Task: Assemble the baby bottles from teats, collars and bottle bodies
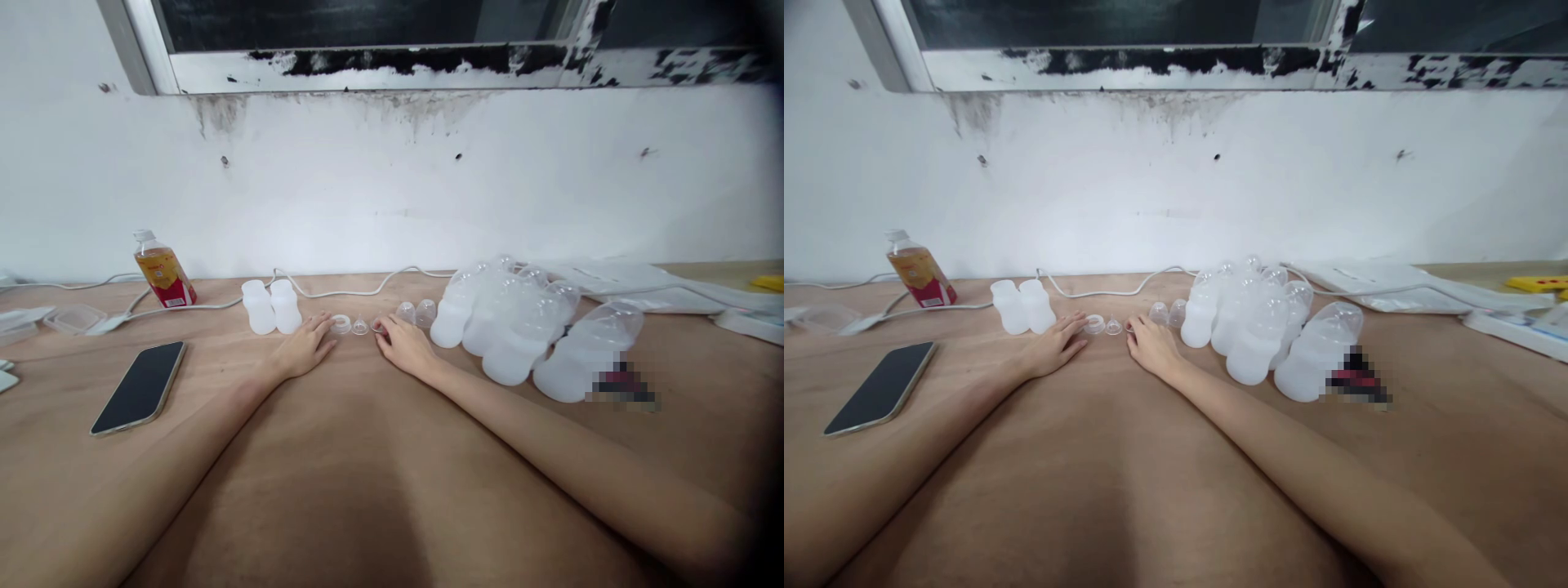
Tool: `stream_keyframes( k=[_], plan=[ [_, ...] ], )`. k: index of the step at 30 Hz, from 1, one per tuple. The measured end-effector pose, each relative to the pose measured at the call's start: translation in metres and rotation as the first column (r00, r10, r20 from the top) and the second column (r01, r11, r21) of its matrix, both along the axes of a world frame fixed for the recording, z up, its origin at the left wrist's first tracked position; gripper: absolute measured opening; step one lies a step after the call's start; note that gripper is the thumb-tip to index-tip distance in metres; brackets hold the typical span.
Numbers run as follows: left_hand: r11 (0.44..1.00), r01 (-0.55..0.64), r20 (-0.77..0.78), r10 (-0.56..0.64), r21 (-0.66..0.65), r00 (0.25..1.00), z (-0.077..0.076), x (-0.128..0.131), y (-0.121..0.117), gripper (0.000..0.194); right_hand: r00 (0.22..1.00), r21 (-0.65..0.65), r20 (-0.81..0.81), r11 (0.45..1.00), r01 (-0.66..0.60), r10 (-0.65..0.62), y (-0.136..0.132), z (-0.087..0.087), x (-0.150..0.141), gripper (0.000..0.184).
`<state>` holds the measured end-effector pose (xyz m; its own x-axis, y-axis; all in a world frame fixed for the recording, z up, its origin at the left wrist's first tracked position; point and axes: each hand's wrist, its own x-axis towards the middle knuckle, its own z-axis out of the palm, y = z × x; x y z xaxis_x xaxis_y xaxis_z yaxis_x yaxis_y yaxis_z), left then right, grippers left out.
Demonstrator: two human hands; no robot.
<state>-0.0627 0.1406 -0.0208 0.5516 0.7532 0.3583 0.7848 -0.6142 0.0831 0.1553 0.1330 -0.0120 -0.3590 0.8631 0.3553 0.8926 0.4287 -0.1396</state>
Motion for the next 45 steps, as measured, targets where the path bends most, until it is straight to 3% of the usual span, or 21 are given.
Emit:
stream_keyframes(
  k=[7,17,20,23,24,26,28,31,33,36,41,45],
  plan=[
    [1.0,0.018,0.011,-0.018,-0.016,1.0,0.0,0.001,0.001,0.045,0.997,-0.026,0.038,0.998,-0.063,0.064,0.002,0.001,0.0,0.029],
    [0.999,0.03,0.011,-0.03,-0.016,0.999,0.002,0.005,-0.002,0.043,0.998,-0.033,0.059,0.999,-0.02,0.022,0.002,0.001,0.0,0.028],
    [0.997,0.032,0.04,-0.035,0.077,0.999,0.018,0.009,-0.01,0.044,0.997,-0.024,0.07,1.0,-0.011,0.013,0.002,0.002,0.0,0.026],
    [0.924,0.008,0.178,-0.082,0.382,0.981,0.05,0.005,-0.019,0.037,0.997,-0.014,0.079,1.0,-0.005,0.006,0.002,0.001,0.001,0.025],
    [0.88,-0.084,0.281,-0.058,0.467,0.958,0.061,0.0,-0.021,0.036,0.997,-0.013,0.082,1.0,-0.003,0.004,0.002,0.001,0.001,0.024],
    [0.802,-0.32,0.525,0.01,0.504,0.851,0.077,-0.016,-0.019,0.036,0.996,-0.014,0.088,1.0,-0.001,0.002,0.002,0.001,0.001,0.024],
    [0.77,-0.504,0.739,0.062,0.392,0.671,0.079,-0.037,-0.009,0.032,0.996,-0.015,0.093,1.0,-0.003,0.004,0.001,0.001,0.001,0.024],
    [0.826,-0.563,0.895,0.275,-0.034,0.35,0.058,-0.062,0.012,0.026,0.995,-0.016,0.1,1.0,-0.005,0.007,0.001,0.002,0.001,0.022],
    [0.831,-0.543,0.894,0.33,-0.122,0.303,0.04,-0.07,0.023,0.028,0.994,-0.019,0.106,1.0,-0.003,0.005,0.001,0.002,0.001,0.022],
    [0.865,-0.462,0.883,0.361,-0.197,0.299,0.026,-0.069,0.027,0.031,0.994,-0.024,0.113,1.0,0.002,0.0,0.001,0.003,0.001,0.022],
    [0.853,-0.392,0.859,0.456,-0.346,0.235,0.028,-0.061,0.02,0.033,0.993,-0.037,0.12,0.999,0.002,0.002,-0.002,0.004,0.0,0.023],
    [0.856,-0.354,0.864,0.462,-0.376,0.201,0.026,-0.064,0.025,0.032,0.992,-0.021,0.124,1.0,0.011,-0.008,-0.01,0.011,-0.002,0.025]
  ],
)
